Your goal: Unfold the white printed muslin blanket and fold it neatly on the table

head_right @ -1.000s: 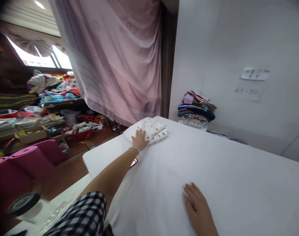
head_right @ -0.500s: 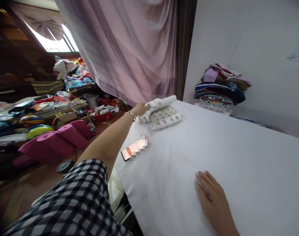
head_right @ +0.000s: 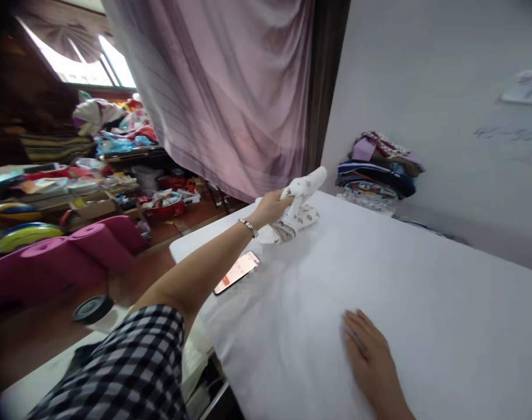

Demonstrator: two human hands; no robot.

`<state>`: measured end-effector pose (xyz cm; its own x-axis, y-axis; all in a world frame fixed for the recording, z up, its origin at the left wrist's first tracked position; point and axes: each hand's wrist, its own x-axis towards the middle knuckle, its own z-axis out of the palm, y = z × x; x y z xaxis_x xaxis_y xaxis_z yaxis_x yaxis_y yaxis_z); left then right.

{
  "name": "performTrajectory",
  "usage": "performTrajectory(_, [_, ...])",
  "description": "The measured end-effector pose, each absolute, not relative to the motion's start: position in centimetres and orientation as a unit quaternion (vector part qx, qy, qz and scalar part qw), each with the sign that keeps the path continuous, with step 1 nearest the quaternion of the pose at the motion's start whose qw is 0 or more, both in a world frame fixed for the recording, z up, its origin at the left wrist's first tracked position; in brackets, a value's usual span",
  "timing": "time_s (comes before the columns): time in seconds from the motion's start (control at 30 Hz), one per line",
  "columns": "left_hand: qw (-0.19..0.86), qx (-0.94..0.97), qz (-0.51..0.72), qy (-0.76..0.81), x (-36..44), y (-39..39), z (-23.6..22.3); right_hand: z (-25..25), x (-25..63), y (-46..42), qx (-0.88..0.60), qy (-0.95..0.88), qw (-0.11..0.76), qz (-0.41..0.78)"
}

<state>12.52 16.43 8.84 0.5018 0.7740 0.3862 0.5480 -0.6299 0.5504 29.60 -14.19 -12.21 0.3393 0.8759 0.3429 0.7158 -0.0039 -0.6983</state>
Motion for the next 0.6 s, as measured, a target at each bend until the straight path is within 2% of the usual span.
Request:
performTrajectory(0.17, [0.183, 0.902, 0.276, 0.277, 17.0, 8.3, 10.2, -8.5, 29.8, -14.2, -0.702, -0.381, 0.545, 0.254])
performTrajectory(0.23, [0.174, 0.929, 0.233, 0.230, 18.4, 3.8, 9.4, -6.2, 30.9, -14.5, -0.641, -0.303, 0.631, 0.316])
performTrajectory(0.3, [0.170, 0.954, 0.190, 0.157, 19.4, -0.9, 7.5, -4.3, 32.4, -15.3, -0.582, -0.260, 0.699, 0.325])
performTrajectory(0.37, [0.195, 0.965, 0.157, 0.074, 19.8, -5.4, 4.7, -3.3, 33.8, -16.8, -0.587, -0.253, 0.707, 0.302])
performTrajectory(0.47, [0.255, 0.962, 0.098, -0.008, 19.6, -10.1, 0.9, -3.4, 34.9, -20.4, -0.651, -0.269, 0.652, 0.281])
performTrajectory(0.53, [0.311, 0.947, 0.062, -0.041, 19.4, -11.2, -0.1, -4.1, 35.2, -23.3, -0.669, -0.250, 0.624, 0.317])
performTrajectory(0.6, [0.411, 0.910, 0.046, 0.002, 19.6, -10.5, 0.1, -4.6, 35.3, -26.3, -0.651, -0.192, 0.633, 0.372])
